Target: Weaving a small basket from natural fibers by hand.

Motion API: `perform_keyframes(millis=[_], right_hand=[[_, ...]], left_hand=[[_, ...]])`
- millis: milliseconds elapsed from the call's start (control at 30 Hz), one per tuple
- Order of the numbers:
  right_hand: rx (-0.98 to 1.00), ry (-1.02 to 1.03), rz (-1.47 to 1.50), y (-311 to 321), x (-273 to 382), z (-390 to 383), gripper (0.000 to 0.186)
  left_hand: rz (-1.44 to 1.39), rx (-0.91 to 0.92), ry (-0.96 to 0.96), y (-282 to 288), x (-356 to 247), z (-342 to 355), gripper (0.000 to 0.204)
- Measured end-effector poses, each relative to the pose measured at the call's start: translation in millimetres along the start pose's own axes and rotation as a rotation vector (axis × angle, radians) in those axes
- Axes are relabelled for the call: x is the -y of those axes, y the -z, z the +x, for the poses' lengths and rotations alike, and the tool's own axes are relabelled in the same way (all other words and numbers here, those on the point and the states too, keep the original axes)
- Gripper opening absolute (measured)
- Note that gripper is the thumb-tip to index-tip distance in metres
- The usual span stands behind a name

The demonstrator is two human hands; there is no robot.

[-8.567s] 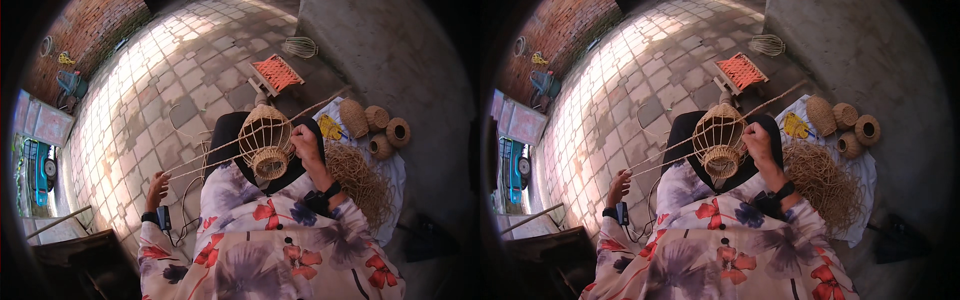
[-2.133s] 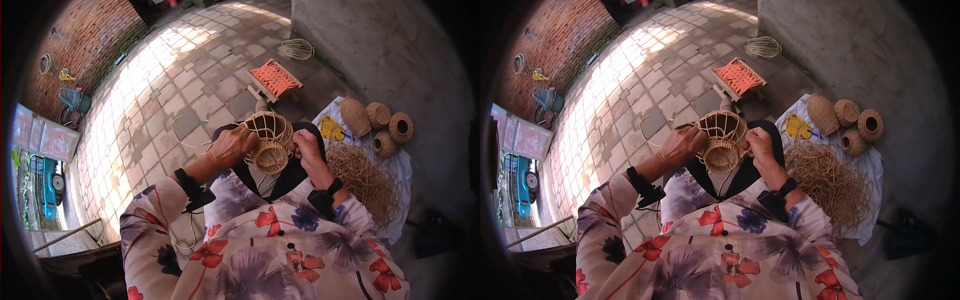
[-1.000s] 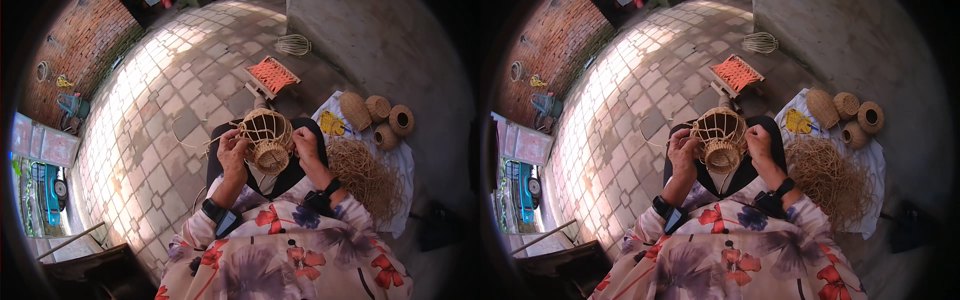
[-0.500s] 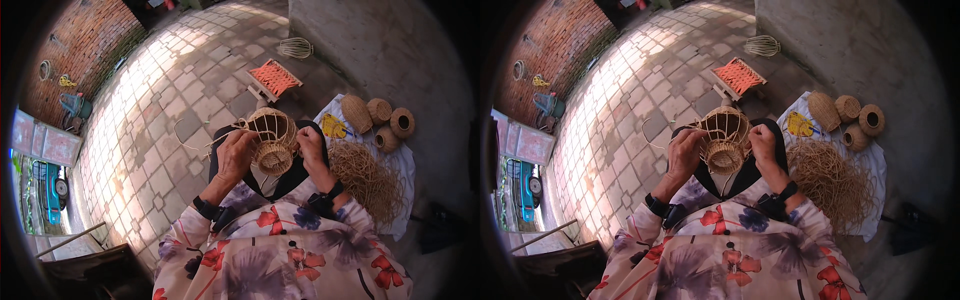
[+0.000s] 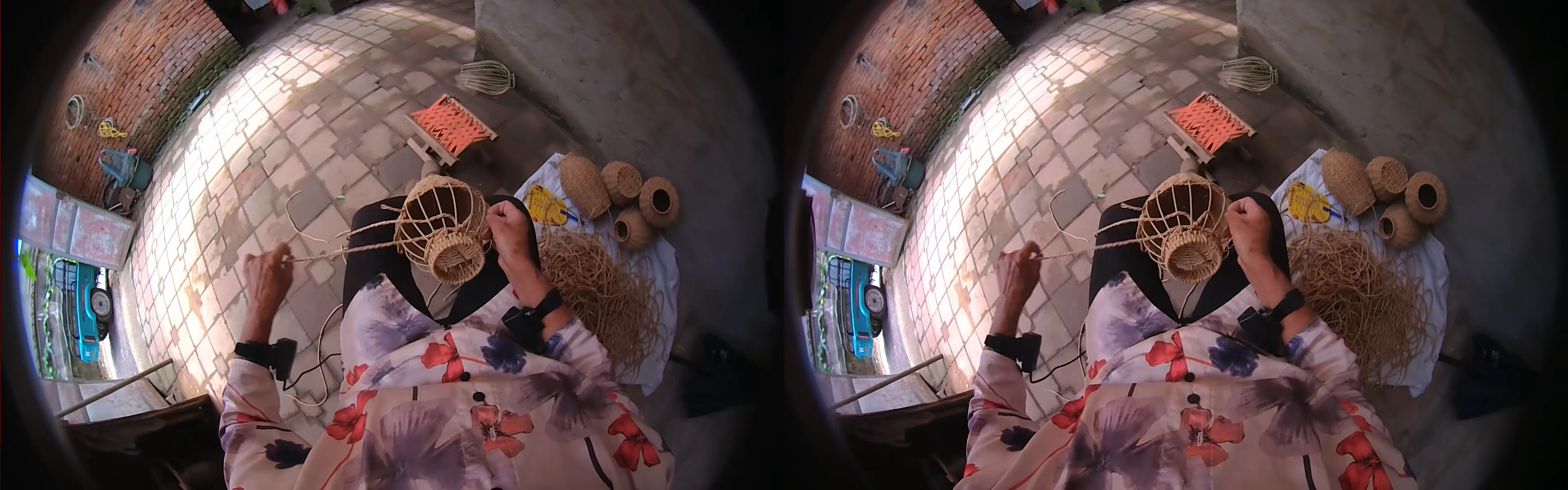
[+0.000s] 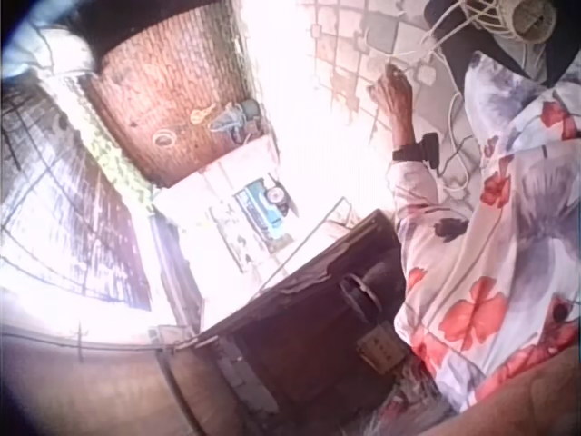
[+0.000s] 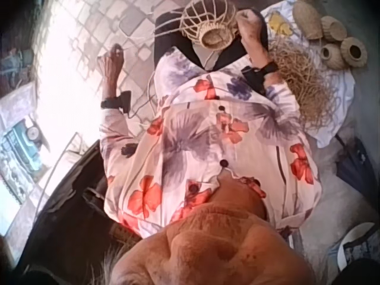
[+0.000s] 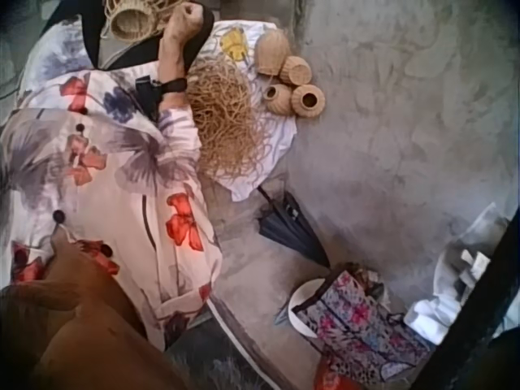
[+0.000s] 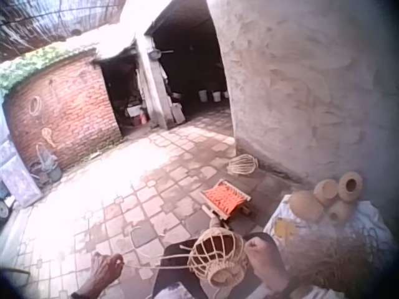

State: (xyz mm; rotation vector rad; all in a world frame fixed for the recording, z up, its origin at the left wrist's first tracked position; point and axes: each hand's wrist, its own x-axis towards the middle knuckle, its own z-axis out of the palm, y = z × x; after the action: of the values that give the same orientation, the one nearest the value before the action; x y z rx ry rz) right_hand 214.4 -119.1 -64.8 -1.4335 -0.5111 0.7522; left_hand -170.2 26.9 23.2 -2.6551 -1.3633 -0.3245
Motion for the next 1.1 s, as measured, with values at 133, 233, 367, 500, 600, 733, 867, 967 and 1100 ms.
perform_keyframes(millis=[133, 233, 367, 500, 600, 733, 867, 967, 1100], right_hand=[[-0.004, -0.049, -0.066, -8.5, 11.2, -6.1, 0.004], [0.038, 0.023, -0.072, -13.4, 1.4, -11.6, 0.003], [-0.017, 0.04, -0.108, -16.0, 2.3, -16.4, 0.003], [0.039, 0.056, -0.107, -15.7, -0.3, -18.8, 0.003], [0.035, 0.052, -0.101, -15.2, -2.7, -16.8, 0.003], [0.063, 0.02, -0.088, -14.4, -0.3, -17.1, 0.003], [0.065, -0.065, -0.076, -10.5, 7.6, -22.6, 0.003], [0.08, -0.05, -0.07, -11.6, 7.0, -21.0, 0.003], [0.072, -0.098, -0.068, -11.9, 12.4, -22.4, 0.002]], left_hand=[[0.274, 0.507, 0.495, 18.0, 147.5, -86.8, 0.031], [0.221, 0.579, 0.279, 43.6, 110.3, -80.6, 0.05], [-0.795, 0.314, 0.234, 5.2, -3.2, -23.0, 0.031], [-0.945, 0.361, 0.101, -0.9, -117.9, 5.0, 0.024], [-0.956, 0.355, 0.039, -11.7, -134.3, 6.8, 0.019], [-1.02, 0.508, 0.074, -24.2, -121.1, 12.5, 0.022], [-0.923, 0.212, 0.023, -24.8, -122.1, 19.5, 0.016], [-0.812, -0.015, -0.113, -20.0, -133.0, 36.7, 0.014], [-0.766, 0.114, -0.193, -25.4, -131.3, 33.4, 0.015]])
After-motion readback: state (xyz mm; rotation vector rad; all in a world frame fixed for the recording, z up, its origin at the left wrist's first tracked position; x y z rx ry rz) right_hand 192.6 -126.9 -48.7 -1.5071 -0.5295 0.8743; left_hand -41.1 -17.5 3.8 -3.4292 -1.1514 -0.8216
